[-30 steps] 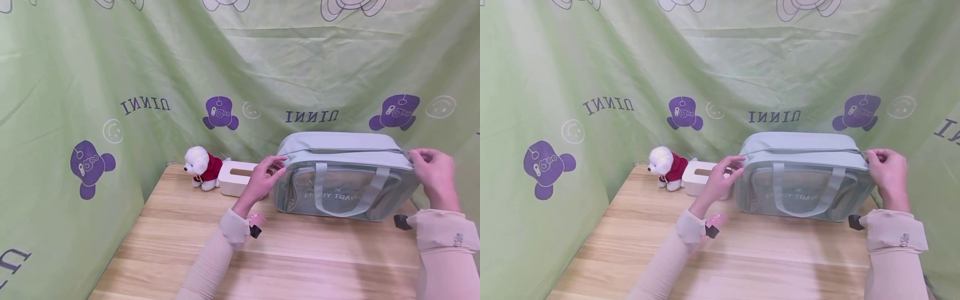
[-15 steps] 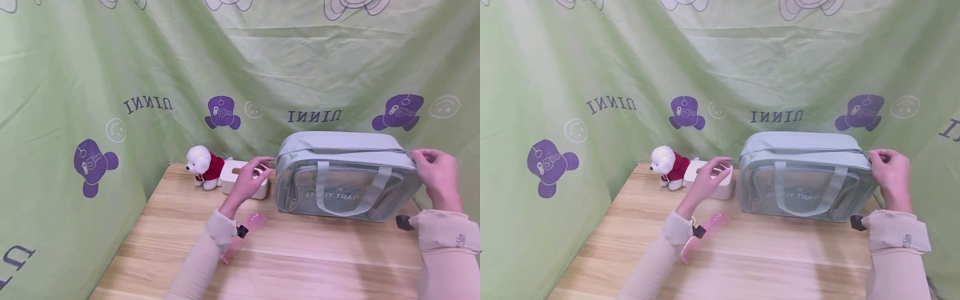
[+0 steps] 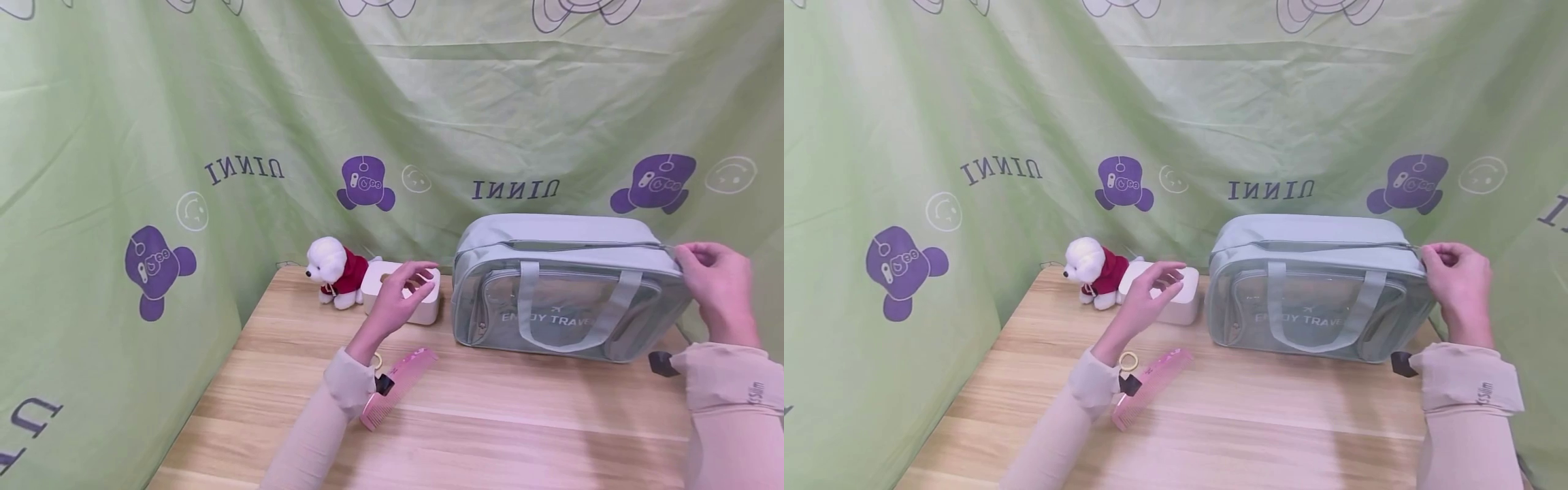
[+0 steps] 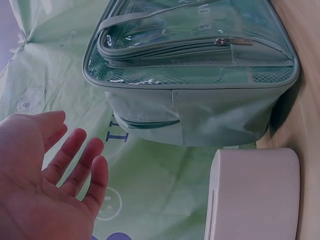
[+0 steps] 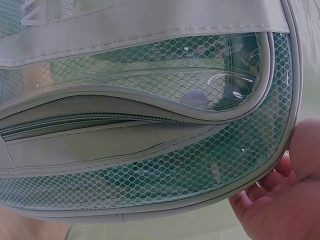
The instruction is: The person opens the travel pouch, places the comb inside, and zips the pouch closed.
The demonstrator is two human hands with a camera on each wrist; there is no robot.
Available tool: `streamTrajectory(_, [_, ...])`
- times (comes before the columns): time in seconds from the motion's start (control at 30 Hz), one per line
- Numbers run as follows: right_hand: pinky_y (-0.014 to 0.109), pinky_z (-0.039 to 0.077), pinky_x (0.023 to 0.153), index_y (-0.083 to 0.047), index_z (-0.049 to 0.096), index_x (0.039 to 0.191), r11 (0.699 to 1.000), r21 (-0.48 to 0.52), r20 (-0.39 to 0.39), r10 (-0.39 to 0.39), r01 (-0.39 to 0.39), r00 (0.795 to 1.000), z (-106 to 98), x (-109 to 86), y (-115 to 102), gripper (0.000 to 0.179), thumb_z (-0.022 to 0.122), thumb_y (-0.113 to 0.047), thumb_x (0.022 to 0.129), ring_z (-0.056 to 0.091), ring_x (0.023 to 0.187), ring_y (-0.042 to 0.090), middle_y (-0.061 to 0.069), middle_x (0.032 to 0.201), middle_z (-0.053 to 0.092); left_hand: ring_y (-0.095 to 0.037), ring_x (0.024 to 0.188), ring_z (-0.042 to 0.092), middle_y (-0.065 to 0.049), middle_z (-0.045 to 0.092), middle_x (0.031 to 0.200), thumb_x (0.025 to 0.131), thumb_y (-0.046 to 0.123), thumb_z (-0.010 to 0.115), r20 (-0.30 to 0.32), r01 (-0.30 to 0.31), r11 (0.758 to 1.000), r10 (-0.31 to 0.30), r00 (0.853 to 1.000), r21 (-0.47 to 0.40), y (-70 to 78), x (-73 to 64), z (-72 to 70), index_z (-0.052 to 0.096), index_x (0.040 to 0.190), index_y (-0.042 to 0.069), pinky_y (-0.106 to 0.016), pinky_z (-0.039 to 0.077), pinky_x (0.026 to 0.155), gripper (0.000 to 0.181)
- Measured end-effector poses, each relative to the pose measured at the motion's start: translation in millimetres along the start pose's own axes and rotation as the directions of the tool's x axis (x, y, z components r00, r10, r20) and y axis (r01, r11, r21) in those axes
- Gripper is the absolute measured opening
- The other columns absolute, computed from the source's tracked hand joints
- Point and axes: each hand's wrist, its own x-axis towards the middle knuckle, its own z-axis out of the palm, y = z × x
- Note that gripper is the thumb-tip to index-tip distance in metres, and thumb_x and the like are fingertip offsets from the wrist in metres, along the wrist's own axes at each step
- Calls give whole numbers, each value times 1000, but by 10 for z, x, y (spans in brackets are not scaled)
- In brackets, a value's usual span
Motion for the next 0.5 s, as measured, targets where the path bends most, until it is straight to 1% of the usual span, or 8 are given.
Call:
streamTrajectory(0.13, [9, 45, 59, -41, 63, 90, 1000, 6, 7, -8, 8, 1000, -18, 20, 31, 18, 62, -27, 100, 52, 71, -9, -36, 72, 57, -20, 104, 67, -9, 71, 114, 102, 17, 67, 55, 13, 998, -16, 998, 59, 13, -88, -17, 64, 136, 11, -30, 56, 83, 35])
streamTrajectory(0.23, [8, 45, 61, -41, 62, 94, 1000, -20, 15, -18, 19, 1000, -39, 21, 53, 13, 62, -30, 101, 51, 76, -9, -38, 76, 55, -18, 104, 67, -8, 71, 115, 102, 18, 66, 93, 31, 994, -40, 995, 100, -31, -191, -29, 64, 137, 13, -28, 57, 83, 35])
streamTrajectory(0.37, [8, 45, 64, -41, 61, 102, 998, -67, 35, -15, 18, 999, -47, -9, 24, 5, 61, -36, 102, 48, 82, -7, -39, 82, 52, -18, 100, 69, -8, 71, 114, 102, 18, 67, 113, 50, 990, -65, 992, 131, -118, -365, -70, 64, 134, 12, -28, 57, 81, 33])
streamTrajectory(0.5, [8, 45, 65, -40, 62, 105, 997, -71, 43, -28, 31, 999, -31, -17, -38, 5, 62, -37, 102, 49, 84, -6, -38, 83, 52, -23, 99, 70, -10, 72, 114, 102, 17, 67, 129, 66, 987, -86, 988, 148, -193, -539, -125, 64, 134, 12, -29, 57, 79, 33])
